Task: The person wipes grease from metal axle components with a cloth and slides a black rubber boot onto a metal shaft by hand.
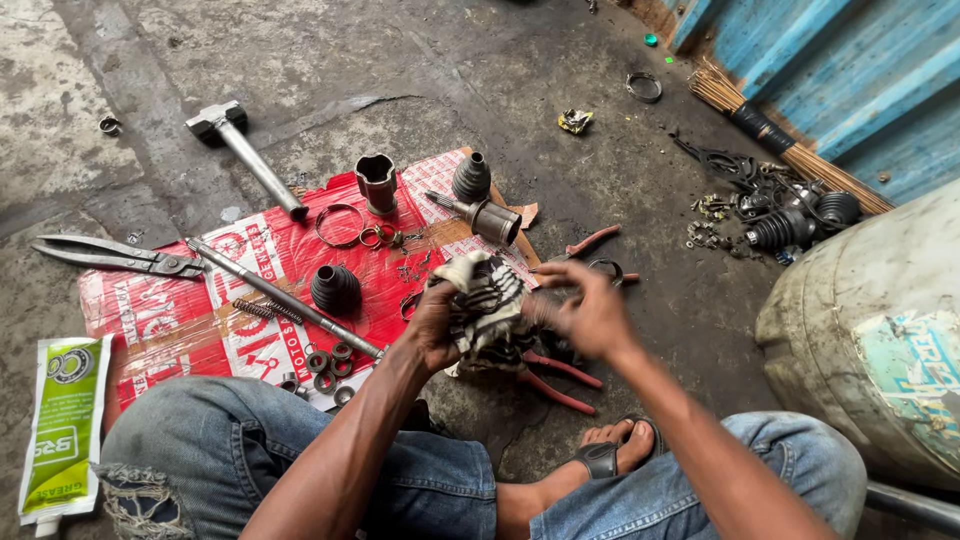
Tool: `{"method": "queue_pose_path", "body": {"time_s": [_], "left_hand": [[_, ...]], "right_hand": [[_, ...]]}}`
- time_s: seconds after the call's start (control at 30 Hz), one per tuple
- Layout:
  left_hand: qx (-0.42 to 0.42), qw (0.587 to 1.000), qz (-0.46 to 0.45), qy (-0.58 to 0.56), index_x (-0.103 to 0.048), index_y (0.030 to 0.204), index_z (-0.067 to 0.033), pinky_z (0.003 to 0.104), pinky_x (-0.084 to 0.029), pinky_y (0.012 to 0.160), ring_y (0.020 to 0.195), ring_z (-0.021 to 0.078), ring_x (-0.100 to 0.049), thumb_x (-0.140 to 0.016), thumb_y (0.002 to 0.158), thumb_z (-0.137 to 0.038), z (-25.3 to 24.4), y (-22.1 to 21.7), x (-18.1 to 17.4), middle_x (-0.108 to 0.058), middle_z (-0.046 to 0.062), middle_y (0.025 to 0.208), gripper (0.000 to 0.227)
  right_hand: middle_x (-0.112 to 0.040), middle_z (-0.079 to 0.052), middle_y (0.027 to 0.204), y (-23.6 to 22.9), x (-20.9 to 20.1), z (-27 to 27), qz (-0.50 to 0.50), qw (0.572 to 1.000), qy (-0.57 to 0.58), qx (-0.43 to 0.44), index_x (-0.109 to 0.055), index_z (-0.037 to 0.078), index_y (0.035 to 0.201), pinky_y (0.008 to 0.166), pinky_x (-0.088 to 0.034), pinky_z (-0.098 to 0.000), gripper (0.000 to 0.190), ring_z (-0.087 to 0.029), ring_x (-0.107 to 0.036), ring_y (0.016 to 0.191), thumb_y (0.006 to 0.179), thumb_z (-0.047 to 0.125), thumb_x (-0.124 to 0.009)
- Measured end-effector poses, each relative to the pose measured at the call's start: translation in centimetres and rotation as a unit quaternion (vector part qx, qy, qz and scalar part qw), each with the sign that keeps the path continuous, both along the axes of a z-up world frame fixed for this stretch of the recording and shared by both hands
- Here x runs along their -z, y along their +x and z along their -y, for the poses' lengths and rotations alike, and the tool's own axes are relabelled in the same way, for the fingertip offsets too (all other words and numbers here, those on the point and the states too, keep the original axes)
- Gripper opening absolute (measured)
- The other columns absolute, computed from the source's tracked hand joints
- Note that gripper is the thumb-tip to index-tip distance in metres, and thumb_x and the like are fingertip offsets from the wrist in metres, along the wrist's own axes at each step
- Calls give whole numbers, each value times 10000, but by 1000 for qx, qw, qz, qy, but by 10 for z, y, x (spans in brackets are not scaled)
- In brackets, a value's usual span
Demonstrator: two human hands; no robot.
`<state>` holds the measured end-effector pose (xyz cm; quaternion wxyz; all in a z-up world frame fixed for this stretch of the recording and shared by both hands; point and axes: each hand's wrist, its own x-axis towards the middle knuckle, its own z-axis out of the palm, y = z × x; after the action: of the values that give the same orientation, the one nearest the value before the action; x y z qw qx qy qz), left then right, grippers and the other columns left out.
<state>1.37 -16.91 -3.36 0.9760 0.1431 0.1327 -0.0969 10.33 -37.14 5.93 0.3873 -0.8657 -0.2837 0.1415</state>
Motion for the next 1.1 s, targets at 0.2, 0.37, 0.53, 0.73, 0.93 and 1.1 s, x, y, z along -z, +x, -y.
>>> {"method": "queue_pose_path", "body": {"time_s": [0.2,0.37,0.53,0.73,0.93,1.1], "left_hand": [[-26,979,-93,179,-659,1050,13,450,-644,643,702,257,-724,-522,839,27,18,13,17,-733,153,890,252],[-90,969,-102,204,-651,961,39,378,-631,572,628,219,-698,-564,807,137,-1,10,20,-721,132,846,202],[-131,944,-163,257,-614,869,11,397,-562,459,516,190,-596,-607,847,47,3,18,25,-629,78,726,43],[-176,884,-218,374,-537,838,11,370,-374,384,500,145,-432,-536,1070,-302,13,19,34,-474,33,661,390],[-82,948,-155,267,-668,976,18,324,-534,559,646,157,-626,-480,988,-83,14,19,17,-703,85,839,213],[-11,947,-37,320,-663,998,43,318,-527,560,659,155,-628,-536,879,78,28,14,10,-707,80,858,178]], "right_hand": [[-641,-266,1288,-18,59,9,181,966,133,-132,-554,-59,1461,943,-516,-494,726,-342,-631,1132,780,23,-791],[-828,-64,905,1,77,6,-12,995,85,44,-827,88,998,674,-605,-322,180,-160,-737,752,832,126,-767],[-747,-95,745,7,54,13,-253,936,205,134,-766,-19,875,543,-496,-346,232,-195,-629,612,941,203,-779],[-765,-95,918,-19,25,-2,-535,751,370,115,-698,8,1036,670,-633,-345,215,-190,-745,763,962,209,-674],[-726,-117,1070,-14,32,-9,-530,756,365,121,-691,67,1177,761,-671,-347,271,-192,-751,867,923,108,-605],[-746,-116,1116,-17,64,-16,-287,924,240,81,-656,55,1285,742,-646,-264,431,-130,-729,880,859,7,-705]]}}
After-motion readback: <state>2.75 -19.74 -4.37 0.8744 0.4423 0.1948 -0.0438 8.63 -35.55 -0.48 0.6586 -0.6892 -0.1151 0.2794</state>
